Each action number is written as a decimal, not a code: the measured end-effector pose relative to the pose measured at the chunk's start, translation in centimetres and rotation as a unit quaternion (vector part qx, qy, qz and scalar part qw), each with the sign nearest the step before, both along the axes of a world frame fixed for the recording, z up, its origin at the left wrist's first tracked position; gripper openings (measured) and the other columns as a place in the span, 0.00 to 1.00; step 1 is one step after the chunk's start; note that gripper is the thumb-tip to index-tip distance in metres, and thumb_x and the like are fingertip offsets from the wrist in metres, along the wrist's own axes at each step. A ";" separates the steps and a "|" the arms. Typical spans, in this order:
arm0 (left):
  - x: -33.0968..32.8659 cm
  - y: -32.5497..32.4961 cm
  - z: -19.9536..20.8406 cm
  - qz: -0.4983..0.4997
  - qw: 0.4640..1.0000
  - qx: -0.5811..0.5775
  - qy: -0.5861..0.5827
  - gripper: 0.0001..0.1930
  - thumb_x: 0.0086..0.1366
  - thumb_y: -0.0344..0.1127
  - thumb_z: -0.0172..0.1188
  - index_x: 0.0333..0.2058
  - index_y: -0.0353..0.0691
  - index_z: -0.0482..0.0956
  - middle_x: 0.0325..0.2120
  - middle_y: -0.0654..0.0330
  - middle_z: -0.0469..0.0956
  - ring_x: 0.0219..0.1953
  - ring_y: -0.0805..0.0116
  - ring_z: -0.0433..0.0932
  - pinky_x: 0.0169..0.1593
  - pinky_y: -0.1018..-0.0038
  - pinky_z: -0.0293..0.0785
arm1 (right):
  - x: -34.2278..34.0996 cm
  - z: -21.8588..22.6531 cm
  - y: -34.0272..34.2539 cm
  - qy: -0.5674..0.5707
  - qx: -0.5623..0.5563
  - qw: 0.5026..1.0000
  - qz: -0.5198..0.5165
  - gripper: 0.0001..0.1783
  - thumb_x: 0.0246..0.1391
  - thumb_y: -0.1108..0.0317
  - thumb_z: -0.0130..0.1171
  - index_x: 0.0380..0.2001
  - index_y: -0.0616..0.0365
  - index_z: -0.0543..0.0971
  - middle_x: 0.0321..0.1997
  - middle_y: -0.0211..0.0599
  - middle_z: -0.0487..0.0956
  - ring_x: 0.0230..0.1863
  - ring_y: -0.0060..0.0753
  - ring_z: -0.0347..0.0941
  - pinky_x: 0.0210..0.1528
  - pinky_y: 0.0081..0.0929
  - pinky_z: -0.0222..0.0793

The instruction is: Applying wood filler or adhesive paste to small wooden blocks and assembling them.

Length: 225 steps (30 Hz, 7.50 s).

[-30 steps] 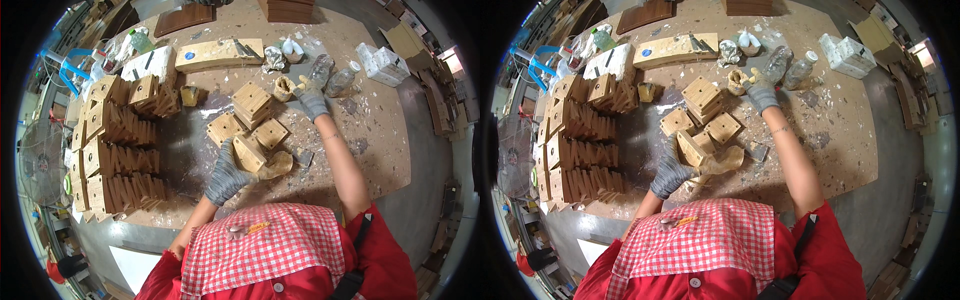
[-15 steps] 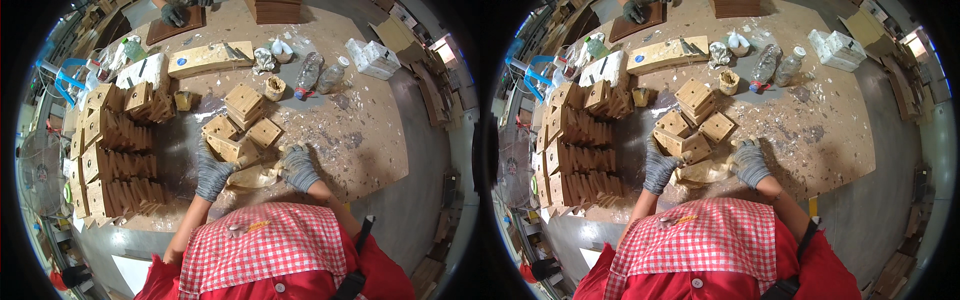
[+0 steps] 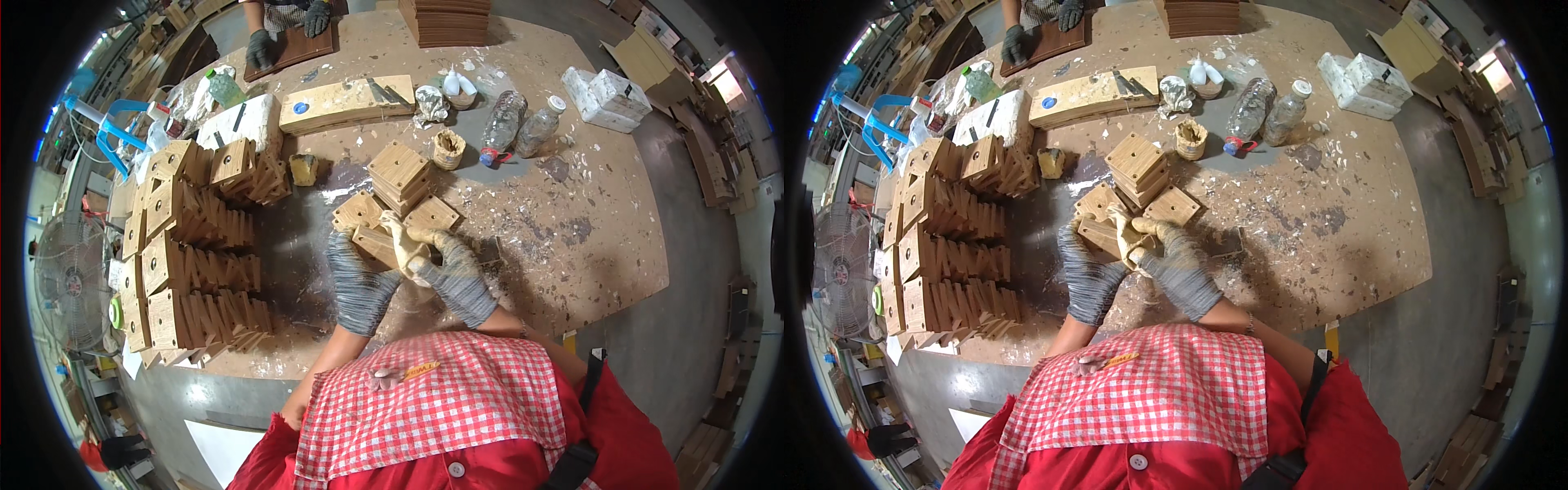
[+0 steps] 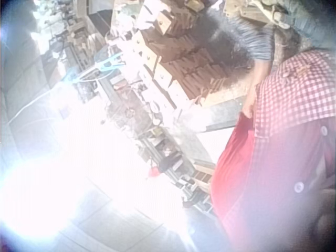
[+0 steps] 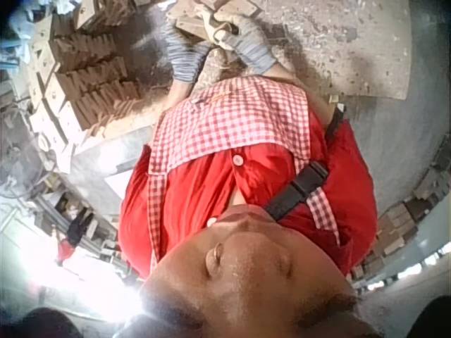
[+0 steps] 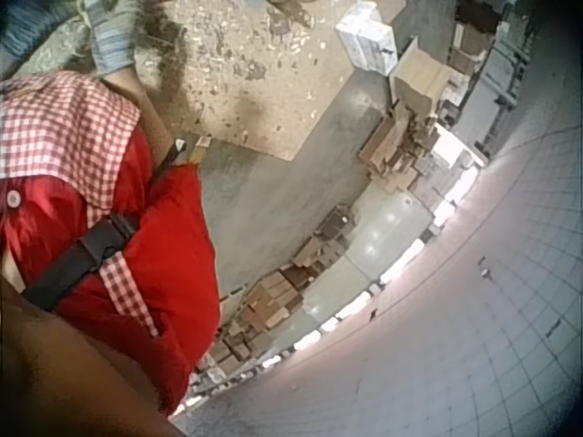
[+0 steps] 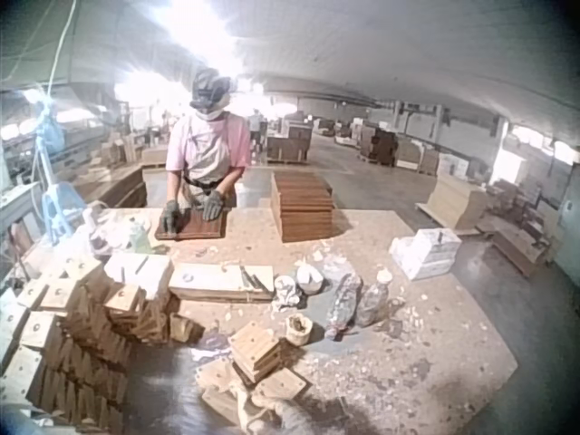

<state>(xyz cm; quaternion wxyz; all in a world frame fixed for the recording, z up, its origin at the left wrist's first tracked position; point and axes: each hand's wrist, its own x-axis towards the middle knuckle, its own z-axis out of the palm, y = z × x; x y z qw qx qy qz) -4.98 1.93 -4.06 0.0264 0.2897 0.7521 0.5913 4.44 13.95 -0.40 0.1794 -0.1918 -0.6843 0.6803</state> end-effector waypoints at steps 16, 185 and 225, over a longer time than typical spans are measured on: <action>0.9 0.4 1.2 -0.070 0.967 0.113 -0.217 0.48 0.36 0.34 0.75 0.54 0.31 0.54 0.46 0.52 0.63 0.49 0.58 0.65 0.56 0.66 0.63 | 1.5 -1.8 3.1 -0.061 -0.210 0.976 0.023 0.11 0.54 0.67 0.58 0.38 0.62 0.77 0.35 0.31 0.78 0.36 0.18 0.72 0.36 0.15 0.71; -0.1 -0.3 4.7 -0.180 0.912 0.045 -0.366 0.25 0.47 0.32 0.71 0.45 0.35 0.73 0.37 0.59 0.79 0.40 0.72 0.77 0.44 0.76 0.74 | 2.5 3.8 6.8 0.015 0.149 0.989 -0.002 0.19 0.45 0.65 0.64 0.43 0.59 0.78 0.45 0.32 0.75 0.51 0.33 0.65 0.56 0.31 0.61; -1.8 -0.2 0.8 -0.052 0.751 0.254 -0.608 0.21 0.65 0.53 0.49 0.44 0.41 0.71 0.31 0.62 0.76 0.23 0.75 0.73 0.22 0.80 0.73 | 4.5 1.4 3.8 0.037 0.250 0.961 0.111 0.23 0.41 0.65 0.68 0.44 0.52 0.78 0.52 0.36 0.68 0.52 0.35 0.67 0.53 0.30 0.66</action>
